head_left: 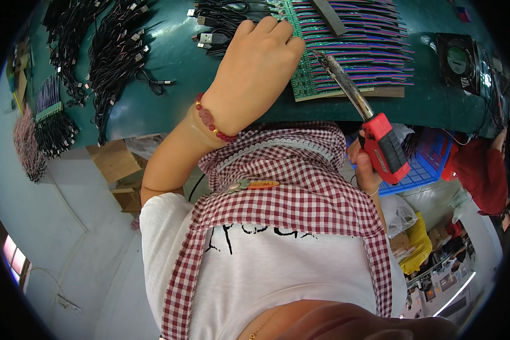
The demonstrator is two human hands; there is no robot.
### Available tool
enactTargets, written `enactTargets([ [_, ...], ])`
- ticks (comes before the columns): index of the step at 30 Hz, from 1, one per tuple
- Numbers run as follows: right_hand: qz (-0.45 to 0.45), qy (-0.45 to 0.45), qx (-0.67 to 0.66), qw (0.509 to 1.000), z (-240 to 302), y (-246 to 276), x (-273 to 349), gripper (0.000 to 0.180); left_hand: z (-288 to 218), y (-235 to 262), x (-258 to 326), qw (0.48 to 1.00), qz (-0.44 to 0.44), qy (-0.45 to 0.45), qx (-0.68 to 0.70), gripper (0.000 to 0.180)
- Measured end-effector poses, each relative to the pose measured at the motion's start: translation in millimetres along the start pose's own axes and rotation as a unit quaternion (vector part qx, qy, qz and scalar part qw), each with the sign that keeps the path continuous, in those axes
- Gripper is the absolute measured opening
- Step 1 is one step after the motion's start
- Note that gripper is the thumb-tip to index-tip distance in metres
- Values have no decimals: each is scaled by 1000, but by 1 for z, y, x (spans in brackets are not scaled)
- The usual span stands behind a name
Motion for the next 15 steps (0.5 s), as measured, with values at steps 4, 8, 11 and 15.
enactTargets([
  [4, 7, -20, -46, 999, 5, -3, -3, 50, 0, -1, 0, 1000, 1, -2, -1, 12],
  [8, 11, -26, -43, 999, 3, -4, -1, 49, 0, -1, 0, 1000, -1, -1, -1, 11],
  [11, 18, -22, -41, 999, 5, -5, -2, 50, 0, -2, 0, 1000, 5, 2, -2, 12],
  [15, 32, -19, -33, 999, 1, -6, 2, 48, 1, -2, -1, 1000, 6, 4, -1, 12],
])
Point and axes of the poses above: each hand's wrist, its own x-axis away from the middle knuckle, its own y-axis out of the back of the hand, z = x × y, the point moved 10 cm from there along -x, towards the middle knuckle, and after that the axes turned 15 degrees about x, right-handed, at the moved point
